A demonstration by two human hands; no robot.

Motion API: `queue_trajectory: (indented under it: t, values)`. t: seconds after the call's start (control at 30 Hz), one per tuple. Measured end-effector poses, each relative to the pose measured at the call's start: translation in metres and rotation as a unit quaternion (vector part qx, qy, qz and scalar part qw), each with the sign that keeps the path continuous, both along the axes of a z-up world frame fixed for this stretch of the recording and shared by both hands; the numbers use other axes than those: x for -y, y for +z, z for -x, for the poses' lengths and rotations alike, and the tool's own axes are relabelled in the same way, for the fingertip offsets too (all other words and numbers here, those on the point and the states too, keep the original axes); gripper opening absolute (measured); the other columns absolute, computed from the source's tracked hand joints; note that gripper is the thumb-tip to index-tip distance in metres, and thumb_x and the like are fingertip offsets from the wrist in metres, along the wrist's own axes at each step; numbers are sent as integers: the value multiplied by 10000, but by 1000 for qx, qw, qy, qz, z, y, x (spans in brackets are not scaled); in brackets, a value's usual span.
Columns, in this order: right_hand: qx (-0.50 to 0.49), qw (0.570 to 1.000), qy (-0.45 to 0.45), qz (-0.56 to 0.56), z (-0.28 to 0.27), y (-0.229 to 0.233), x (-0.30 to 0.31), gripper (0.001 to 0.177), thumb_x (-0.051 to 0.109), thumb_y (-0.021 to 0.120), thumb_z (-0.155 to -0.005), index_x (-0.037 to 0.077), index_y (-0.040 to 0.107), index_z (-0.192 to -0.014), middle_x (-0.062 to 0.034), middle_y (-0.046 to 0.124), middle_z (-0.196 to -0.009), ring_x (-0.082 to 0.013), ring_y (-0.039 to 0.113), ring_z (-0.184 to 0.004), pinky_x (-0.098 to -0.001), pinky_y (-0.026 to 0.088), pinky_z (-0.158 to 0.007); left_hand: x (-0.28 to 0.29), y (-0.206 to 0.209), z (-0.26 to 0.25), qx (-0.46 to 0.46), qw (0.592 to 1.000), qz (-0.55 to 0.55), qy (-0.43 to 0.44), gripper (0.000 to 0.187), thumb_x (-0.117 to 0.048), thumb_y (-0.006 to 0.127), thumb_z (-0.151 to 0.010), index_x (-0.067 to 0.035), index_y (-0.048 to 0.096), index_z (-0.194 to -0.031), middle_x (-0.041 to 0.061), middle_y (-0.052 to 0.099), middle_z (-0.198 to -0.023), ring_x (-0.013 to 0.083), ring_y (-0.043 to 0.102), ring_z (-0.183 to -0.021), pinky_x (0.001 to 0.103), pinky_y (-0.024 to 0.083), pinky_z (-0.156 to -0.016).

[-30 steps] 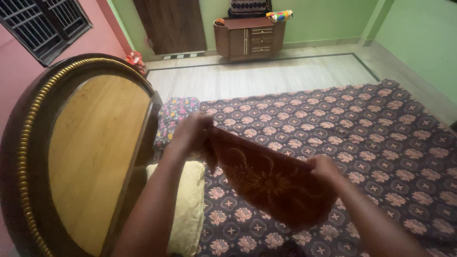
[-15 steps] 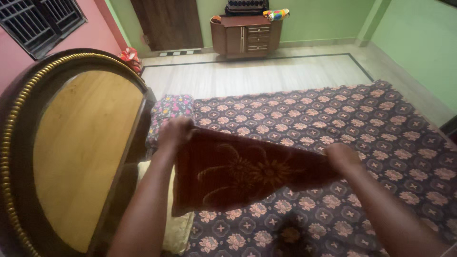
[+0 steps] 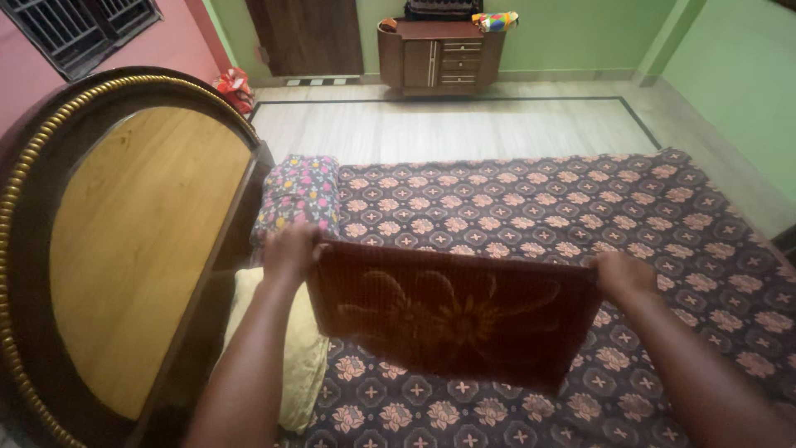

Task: The person folds a yellow pillowcase and a brown patterned cloth by hand on a bed. The person then carries the folded cloth and places it on a wooden cabinet.

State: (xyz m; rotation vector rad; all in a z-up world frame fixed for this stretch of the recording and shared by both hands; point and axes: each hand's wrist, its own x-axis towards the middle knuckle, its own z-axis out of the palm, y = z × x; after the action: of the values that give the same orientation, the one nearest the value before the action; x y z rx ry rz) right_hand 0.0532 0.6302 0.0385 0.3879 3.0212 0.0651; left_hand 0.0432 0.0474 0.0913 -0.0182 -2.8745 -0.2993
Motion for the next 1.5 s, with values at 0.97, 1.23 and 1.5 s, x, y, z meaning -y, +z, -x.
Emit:
queue_trajectory:
  t: [0.97, 1.23, 1.5]
  values:
    - [-86, 988, -113, 68, 111, -37, -10, 329, 290, 559, -1004, 353, 735, -1274, -92, 775, -1072, -310, 755, -922, -490, 585, -809, 0, -104, 180, 89, 993, -20, 80, 207, -221, 612, -963, -142, 799, -1000, 217, 739, -1066, 407, 717, -1007, 530, 573, -846]
    - [-198, 973, -63, 102, 148, -42, -24, 375, 152, 593, -984, 331, 768, -1263, -122, 769, -1030, -334, 734, -874, -475, 572, -771, 10, -108, 215, -175, 984, -42, -1, 160, -277, 720, -964, -174, 832, -1013, 142, 770, -971, 350, 724, -902, 498, 547, -990]
    - [-419, 893, 147, 77, 79, -106, -45, 212, 84, 627, -1051, 145, 748, -1214, -98, 720, -1291, -281, 711, -1149, -387, 567, -976, 10, -151, 102, -246, 956, -157, 14, 157, -191, 686, -996, -54, 749, -948, 171, 715, -906, 348, 699, -808, 446, 536, -745]
